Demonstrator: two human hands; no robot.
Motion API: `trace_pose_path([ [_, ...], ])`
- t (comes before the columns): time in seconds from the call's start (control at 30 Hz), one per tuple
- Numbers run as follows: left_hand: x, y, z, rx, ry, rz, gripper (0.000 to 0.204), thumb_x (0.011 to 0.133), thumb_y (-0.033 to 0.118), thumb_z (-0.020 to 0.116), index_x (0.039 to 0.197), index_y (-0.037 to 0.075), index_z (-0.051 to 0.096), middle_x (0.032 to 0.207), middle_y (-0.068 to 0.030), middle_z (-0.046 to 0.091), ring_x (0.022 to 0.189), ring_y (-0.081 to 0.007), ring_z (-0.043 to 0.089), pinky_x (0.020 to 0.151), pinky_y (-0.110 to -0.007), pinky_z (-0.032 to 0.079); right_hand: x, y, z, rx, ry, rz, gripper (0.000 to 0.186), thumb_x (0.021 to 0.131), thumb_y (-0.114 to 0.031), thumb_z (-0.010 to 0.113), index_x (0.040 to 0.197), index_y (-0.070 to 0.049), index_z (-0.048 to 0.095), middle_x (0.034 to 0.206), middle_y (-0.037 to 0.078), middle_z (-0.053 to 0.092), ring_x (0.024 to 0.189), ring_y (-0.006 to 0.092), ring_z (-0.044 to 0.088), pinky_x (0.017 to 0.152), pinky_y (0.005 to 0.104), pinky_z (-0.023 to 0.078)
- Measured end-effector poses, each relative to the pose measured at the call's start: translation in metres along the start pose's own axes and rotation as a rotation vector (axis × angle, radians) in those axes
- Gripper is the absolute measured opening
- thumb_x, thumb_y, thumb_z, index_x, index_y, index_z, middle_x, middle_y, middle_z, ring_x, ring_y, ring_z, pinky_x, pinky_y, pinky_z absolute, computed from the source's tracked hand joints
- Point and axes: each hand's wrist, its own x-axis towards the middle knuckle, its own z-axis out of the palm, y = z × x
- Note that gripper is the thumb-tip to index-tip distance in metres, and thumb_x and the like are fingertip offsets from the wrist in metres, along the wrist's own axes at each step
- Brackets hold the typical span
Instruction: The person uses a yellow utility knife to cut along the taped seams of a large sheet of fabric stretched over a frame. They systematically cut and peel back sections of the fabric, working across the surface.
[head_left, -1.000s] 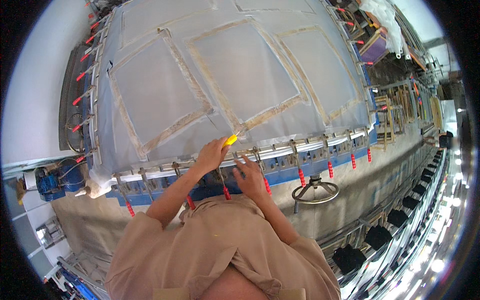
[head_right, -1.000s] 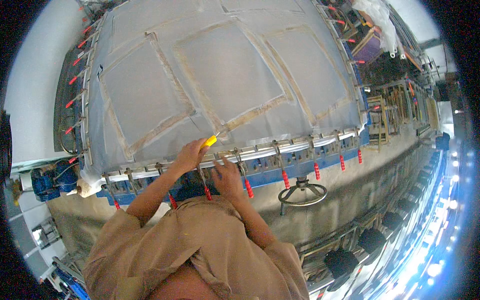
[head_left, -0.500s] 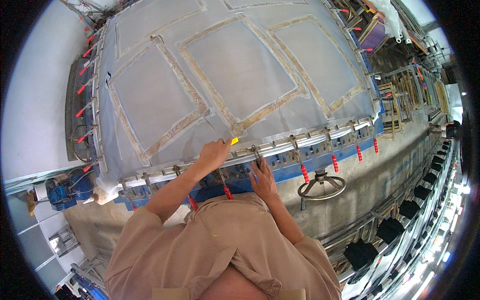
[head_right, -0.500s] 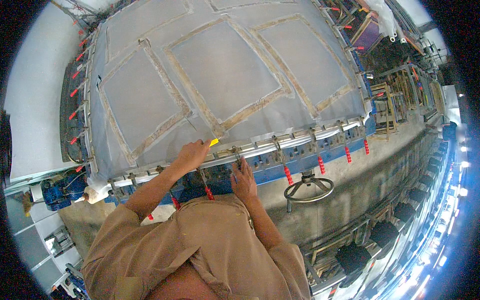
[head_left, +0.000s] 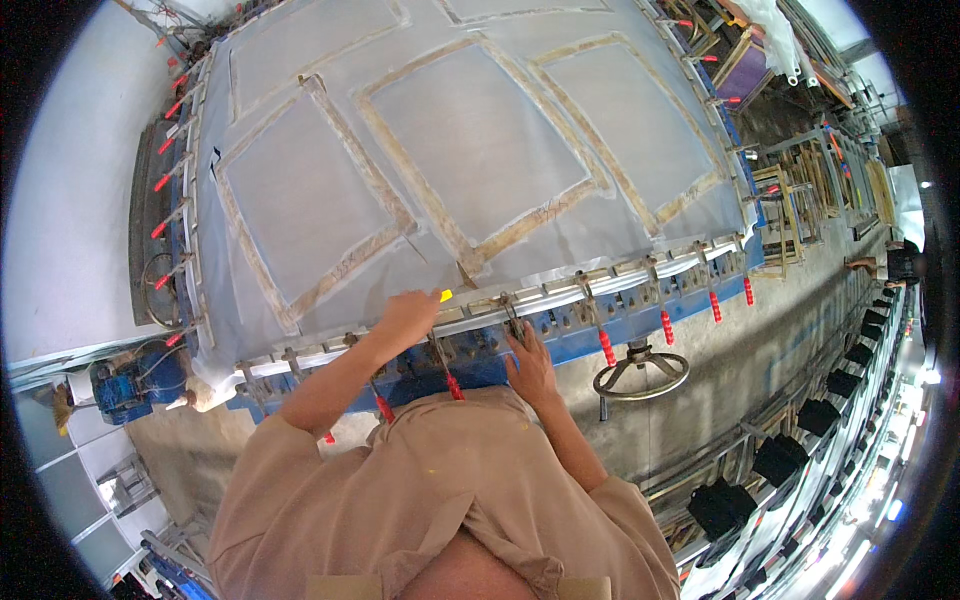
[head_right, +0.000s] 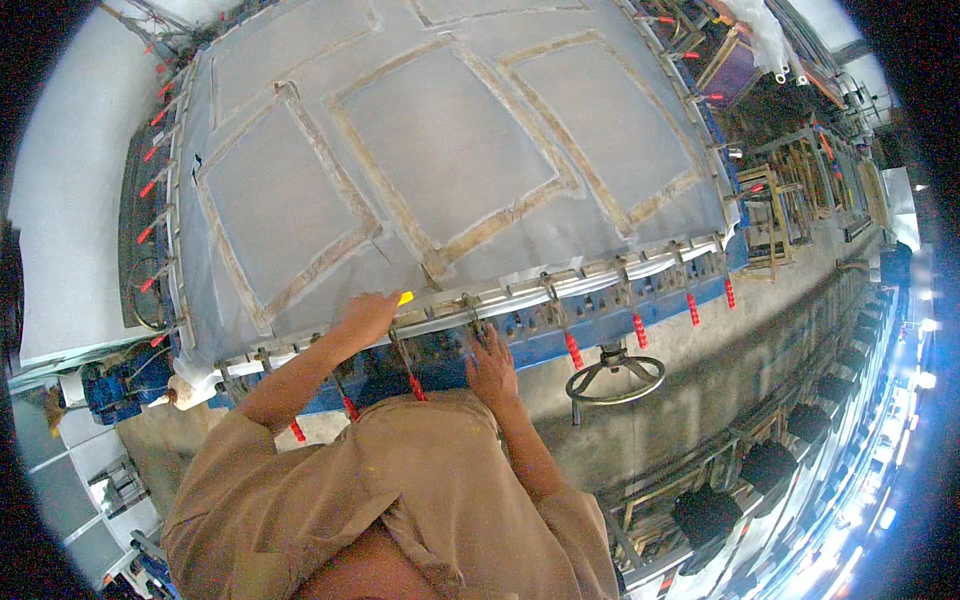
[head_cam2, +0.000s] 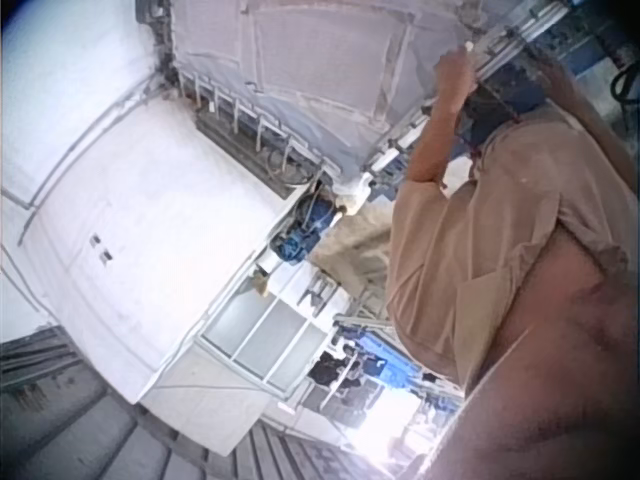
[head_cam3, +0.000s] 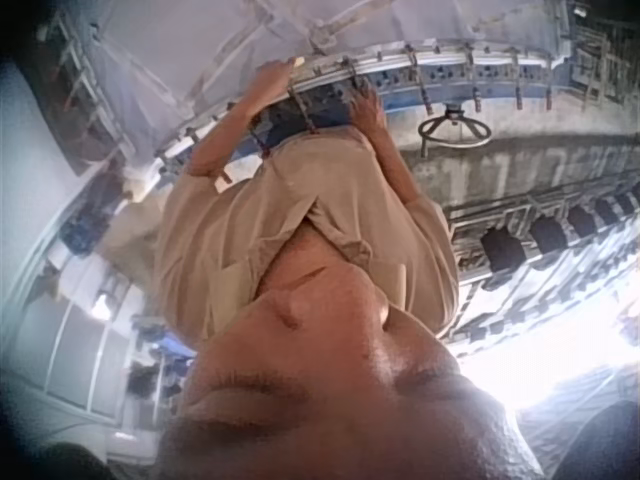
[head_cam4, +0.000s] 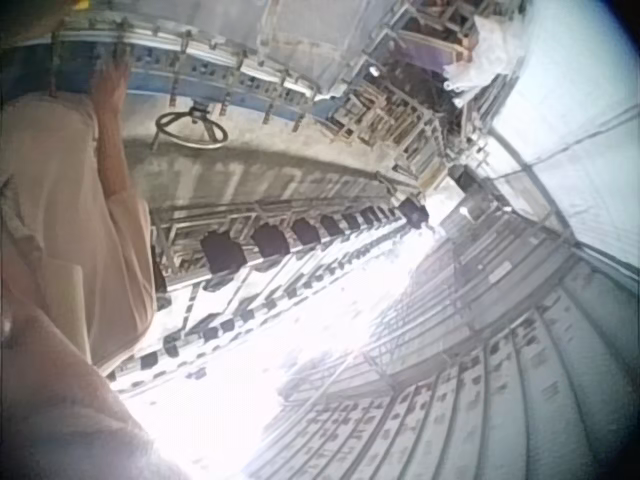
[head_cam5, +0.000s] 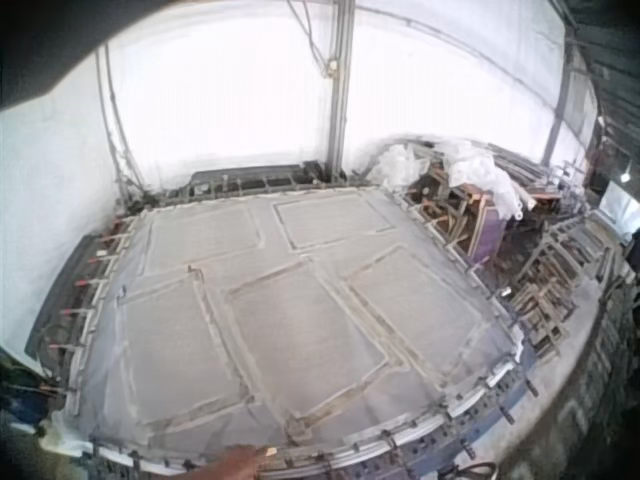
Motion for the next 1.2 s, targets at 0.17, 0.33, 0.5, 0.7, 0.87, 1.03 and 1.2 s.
trace_pose_path([
  [0.17, -0.038, 0.018, -0.058, -0.225, 0.115, -0.03, 0.042, 0.098, 0.022, 0.058, 0.136, 0.005, 0.053, 0.092, -0.023, 0.068, 0.084, -0.0437, 0.068, 0.074, -0.054, 0.055, -0.003, -0.024, -0.018, 0.042, 0.137, -0.04, 0.037, 0.094, -0.018, 0.064, 0.129, -0.005, 0.064, 0.135, 0.027, 0.057, 0.12, 0.0429, 0.057, 0.101, 0.0471, 0.047],
  [0.33, -0.035, 0.063, -0.027, -0.532, 0.348, 0.061, 0.056, 0.098, 0.023, 0.058, 0.146, -0.002, 0.041, 0.103, -0.03, 0.065, 0.095, -0.0483, 0.065, 0.085, -0.054, 0.053, 0.045, -0.084, -0.013, 0.992, 0.023, 0.325, 0.035, 0.1, -0.025, 0.06, 0.125, -0.002, 0.066, 0.097, 0.021, 0.074, 0.087, 0.0338, 0.072, 0.079, 0.0392, 0.055],
  [0.5, -0.036, 0.088, -0.003, -0.859, 0.273, 0.191, 0.06, 0.099, 0.027, 0.058, 0.147, -0.003, 0.038, 0.113, -0.0326, 0.064, 0.104, -0.0476, 0.065, 0.09, -0.052, 0.052, 0.067, -0.038, -0.005, 0.675, 0.1, 0.38, 0.037, 0.106, -0.032, 0.053, 0.117, 0.0, 0.066, 0.084, 0.003, 0.066, 0.068, 0.0087, 0.057, 0.059, 0.0273, 0.048],
  [0.7, -0.028, 0.1, -0.007, -0.789, 0.094, 0.326, 0.053, 0.102, 0.032, 0.055, 0.144, 0.002, 0.045, 0.113, -0.0274, 0.067, 0.102, -0.0457, 0.066, 0.089, -0.051, 0.052, 0.078, 0.002, -0.008, 0.735, 0.051, 0.379, 0.038, 0.105, -0.036, 0.054, 0.119, -0.001, 0.063, 0.085, 0.002, 0.063, 0.069, 0.0114, 0.057, 0.061, 0.0278, 0.048],
  [0.87, -0.026, 0.082, 0.013, -0.821, 0.303, 0.306, 0.043, 0.101, 0.031, 0.055, 0.134, 0.004, 0.057, 0.113, -0.0234, 0.069, 0.101, -0.0442, 0.067, 0.088, -0.049, 0.053, 0.092, -0.014, -0.066, 0.574, 0.063, 0.328, 0.041, 0.101, -0.034, 0.063, 0.126, -0.002, 0.06, 0.087, 0.006, 0.068, 0.072, 0.0138, 0.061, 0.064, 0.0312, 0.05],
  [1.03, -0.055, 0.014, 0.036, -0.784, 0.189, 0.06, 0.034, 0.099, 0.027, 0.056, 0.123, 0.004, 0.066, 0.109, -0.0221, 0.071, 0.096, -0.0407, 0.069, 0.084, -0.046, 0.054, 0.101, -0.028, -0.097, -0.115, -0.115, 0.191, 0.052, 0.089, -0.044, 0.07, 0.135, -0.023, 0.059, 0.098, 0.021, 0.072, 0.088, 0.0398, 0.071, 0.076, 0.0522, 0.055],
  [1.2, -0.072, -0.013, 0.044, -0.854, 0.378, -0.034, 0.034, 0.099, 0.027, 0.057, 0.121, 0.003, 0.068, 0.106, -0.0222, 0.072, 0.09, -0.0382, 0.071, 0.081, -0.044, 0.055, 0.104, -0.036, -0.08, -0.373, -0.198, 0.148, 0.048, 0.097, -0.042, 0.058, 0.143, -0.031, 0.053, 0.093, 0.02, 0.072, 0.085, 0.042, 0.071, 0.074, 0.0568, 0.057],
])
